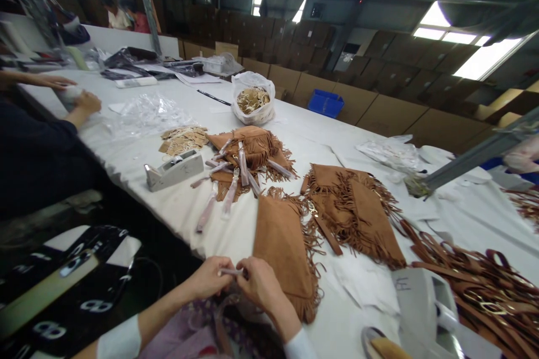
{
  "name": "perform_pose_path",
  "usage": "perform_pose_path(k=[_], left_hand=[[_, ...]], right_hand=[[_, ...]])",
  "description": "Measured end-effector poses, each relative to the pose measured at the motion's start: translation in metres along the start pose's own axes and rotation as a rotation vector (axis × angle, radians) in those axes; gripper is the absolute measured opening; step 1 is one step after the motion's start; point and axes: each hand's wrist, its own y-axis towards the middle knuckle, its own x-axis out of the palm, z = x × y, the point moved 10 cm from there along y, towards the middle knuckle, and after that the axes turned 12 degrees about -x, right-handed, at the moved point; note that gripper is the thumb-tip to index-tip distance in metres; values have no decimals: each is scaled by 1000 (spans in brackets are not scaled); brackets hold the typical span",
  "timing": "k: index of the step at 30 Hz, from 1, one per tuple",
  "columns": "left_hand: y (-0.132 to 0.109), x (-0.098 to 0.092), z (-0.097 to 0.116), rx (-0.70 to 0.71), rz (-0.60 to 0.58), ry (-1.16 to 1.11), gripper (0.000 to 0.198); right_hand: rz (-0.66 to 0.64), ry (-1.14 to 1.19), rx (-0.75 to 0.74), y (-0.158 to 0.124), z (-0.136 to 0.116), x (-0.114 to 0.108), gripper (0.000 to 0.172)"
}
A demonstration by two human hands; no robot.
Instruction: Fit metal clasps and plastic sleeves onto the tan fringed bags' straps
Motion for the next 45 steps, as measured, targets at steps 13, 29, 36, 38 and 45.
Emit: perform_pose_path(k=[13,29,36,38,45], left_hand=[[7,21,-32,-247,-212,-667,19],[2,26,-38,-402,-371,-927,23],[-2,21,-39,-412,-350,-777,41],[-4,19,-39,-410,-350,-722,40],[-6,29,-48,-385,-431,-224,31]], right_hand=[[149,-119,-91,-20,-10,6,22],[402,-406,-324,-40,-35,12,24],[525,-443,-362,-57,-35,14,25],[531,-419,-368,-60,-34,15,24],[532,-339,-385,-65,-35,18,23]])
